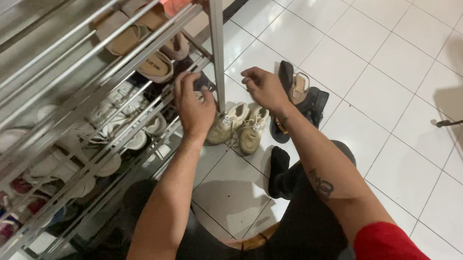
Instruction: The person organizes various shoes on a multi-tier metal shoe rack. They pick up pairs of slippers, sandals, and sneakers from the floor and place them onto the shelves, arranging them neatly.
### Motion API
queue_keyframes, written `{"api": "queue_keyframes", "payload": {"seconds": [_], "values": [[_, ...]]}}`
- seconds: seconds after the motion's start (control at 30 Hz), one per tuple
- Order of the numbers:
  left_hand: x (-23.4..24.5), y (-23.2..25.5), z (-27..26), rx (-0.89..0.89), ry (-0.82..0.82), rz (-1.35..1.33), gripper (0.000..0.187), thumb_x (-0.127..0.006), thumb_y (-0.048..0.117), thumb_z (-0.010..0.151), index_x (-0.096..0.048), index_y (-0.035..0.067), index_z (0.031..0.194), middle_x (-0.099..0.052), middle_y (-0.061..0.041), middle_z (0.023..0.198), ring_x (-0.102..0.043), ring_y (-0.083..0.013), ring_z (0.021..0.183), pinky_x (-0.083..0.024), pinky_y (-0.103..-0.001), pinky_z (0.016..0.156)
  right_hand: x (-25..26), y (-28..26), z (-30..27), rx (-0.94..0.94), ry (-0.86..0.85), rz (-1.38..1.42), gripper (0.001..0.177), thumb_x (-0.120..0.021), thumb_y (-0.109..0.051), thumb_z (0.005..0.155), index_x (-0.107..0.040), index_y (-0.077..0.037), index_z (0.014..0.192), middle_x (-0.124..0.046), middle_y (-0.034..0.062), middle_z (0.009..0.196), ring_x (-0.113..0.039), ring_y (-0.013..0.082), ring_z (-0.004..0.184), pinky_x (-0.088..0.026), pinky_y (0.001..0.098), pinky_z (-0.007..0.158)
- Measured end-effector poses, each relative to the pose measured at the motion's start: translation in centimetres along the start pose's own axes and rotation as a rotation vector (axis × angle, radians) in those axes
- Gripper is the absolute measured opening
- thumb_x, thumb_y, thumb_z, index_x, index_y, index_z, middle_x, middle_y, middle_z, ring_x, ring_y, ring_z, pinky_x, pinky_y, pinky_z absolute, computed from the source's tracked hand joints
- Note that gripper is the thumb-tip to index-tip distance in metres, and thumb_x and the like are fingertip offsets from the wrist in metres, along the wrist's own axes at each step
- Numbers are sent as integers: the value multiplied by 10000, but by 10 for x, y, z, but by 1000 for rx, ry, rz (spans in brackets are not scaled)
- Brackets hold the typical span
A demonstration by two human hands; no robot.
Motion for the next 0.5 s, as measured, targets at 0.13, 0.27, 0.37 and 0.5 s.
{"api": "queue_keyframes", "payload": {"seconds": [0.13, 0.27, 0.37, 0.5], "values": [[-53, 24, -18, -42, -91, -77, 295, -653, 20, 898, -608, 50, 1188, -567, -168, 1281, -553, -367, 1263, -449, -470, 1071, 63, 59, -19, -124, 167, -141, 300, -648, -180, 937, -714, -8, 1174, -787, 137, 967, -779, 218, 874, -594, 311, 802], [-118, 26, -38, -61, -176, -101, 281, -664, 32, 875, -627, 33, 1154, -593, -160, 1254, -566, -366, 1232, -453, -445, 1053, 108, 126, -41, -281, 241, -201, 322, -626, -198, 942, -732, 5, 1168, -768, 156, 959, -750, 232, 822, -578, 331, 763], [-178, 1, -59, 28, -284, -91, 271, -662, 25, 842, -660, 33, 1113, -616, -169, 1225, -591, -365, 1196, -468, -442, 1034, 129, 181, -55, -465, 241, -97, 342, -600, -203, 928, -714, 12, 1168, -776, 140, 924, -753, 201, 771, -585, 319, 717], [-267, -58, -101, 300, -375, -134, 246, -688, 100, 840, -701, 37, 1077, -675, -165, 1136, -660, -335, 1075, -529, -420, 944, 141, 253, -65, -601, 285, 9, 341, -605, -225, 927, -720, 19, 1136, -776, 106, 908, -743, 166, 720, -590, 297, 645]]}}
Point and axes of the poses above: each hand's wrist, its own z-axis towards the middle knuckle, its own x-axis out of the back of the hand, y = z × x, the point moved 9 cm from there along z, towards the middle knuckle
